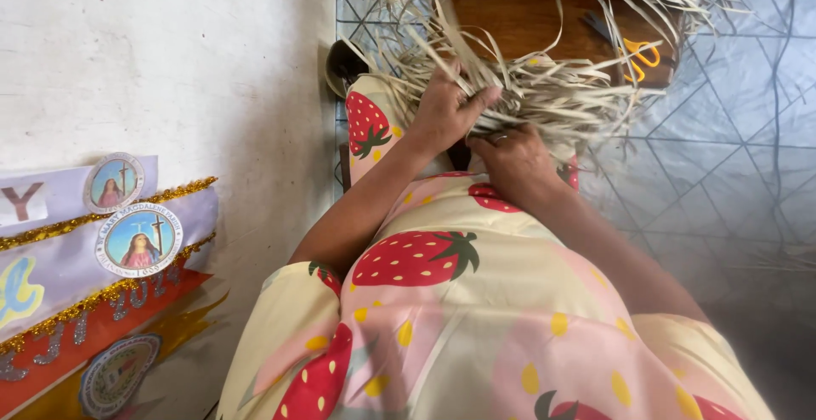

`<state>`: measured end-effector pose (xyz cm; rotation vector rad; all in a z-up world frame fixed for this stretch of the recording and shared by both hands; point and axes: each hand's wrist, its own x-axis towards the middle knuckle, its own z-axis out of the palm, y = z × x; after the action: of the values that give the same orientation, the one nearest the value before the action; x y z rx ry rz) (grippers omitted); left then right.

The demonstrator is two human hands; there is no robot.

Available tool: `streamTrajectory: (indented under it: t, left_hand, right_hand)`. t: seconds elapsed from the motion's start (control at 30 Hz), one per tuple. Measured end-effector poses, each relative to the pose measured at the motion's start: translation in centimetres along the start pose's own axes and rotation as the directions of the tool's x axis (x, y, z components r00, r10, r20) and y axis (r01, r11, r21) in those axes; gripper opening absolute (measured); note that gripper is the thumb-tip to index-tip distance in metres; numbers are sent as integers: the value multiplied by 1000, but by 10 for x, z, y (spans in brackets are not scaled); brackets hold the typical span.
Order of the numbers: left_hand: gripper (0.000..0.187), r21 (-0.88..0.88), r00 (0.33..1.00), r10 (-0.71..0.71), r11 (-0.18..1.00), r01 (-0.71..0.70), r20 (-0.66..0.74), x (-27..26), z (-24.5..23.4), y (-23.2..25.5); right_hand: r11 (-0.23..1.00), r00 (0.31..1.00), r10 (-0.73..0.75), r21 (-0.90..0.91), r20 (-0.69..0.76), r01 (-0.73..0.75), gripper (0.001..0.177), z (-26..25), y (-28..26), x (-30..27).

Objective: Weaving and braiding dried plant fibers to create a craft item

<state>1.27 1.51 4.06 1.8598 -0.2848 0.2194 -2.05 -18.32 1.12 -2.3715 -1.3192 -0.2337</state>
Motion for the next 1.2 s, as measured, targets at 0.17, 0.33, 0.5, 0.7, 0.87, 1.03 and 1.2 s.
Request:
streamTrajectory:
  t: [0.17,0.33,0.5,0.7,0.87,1.03,1.2]
  left_hand:
    - [46,-393,967,-221,906,157,-123,-9,20,-35]
    - [66,-383,897,-438,838,389,-48,-16,20,-22]
    - [64,-390,863,-502,784,483,58,-19,20,-8]
    - [57,-518,803,-585,656,549,111,-22,36,-24]
    - [91,-522,768,-634,624,581,97,-56,57,-95]
    - [86,-180,813,-576,811,556,-82,-33,34,-41]
    - [111,-178,738,-671,737,652,-75,-23,30,-23]
  right_hand:
    - [974,994,95,-199,-62,-105,17,14,42,3]
    - [946,891,298,17,343,-323,18,-73,10,17]
    - [980,977,141,-117,-161,-161,15,-83,36,32]
    - [972,978,83,-203,-189,-122,8,-41,35,28]
    - [941,982,172,-281,-80,-188,9,-17,24,-13]
    - [984,986,165,-56,-37,-167,13,-49,-18,5]
    - [983,984,177,60,-30,-175,13,-56,-9,5]
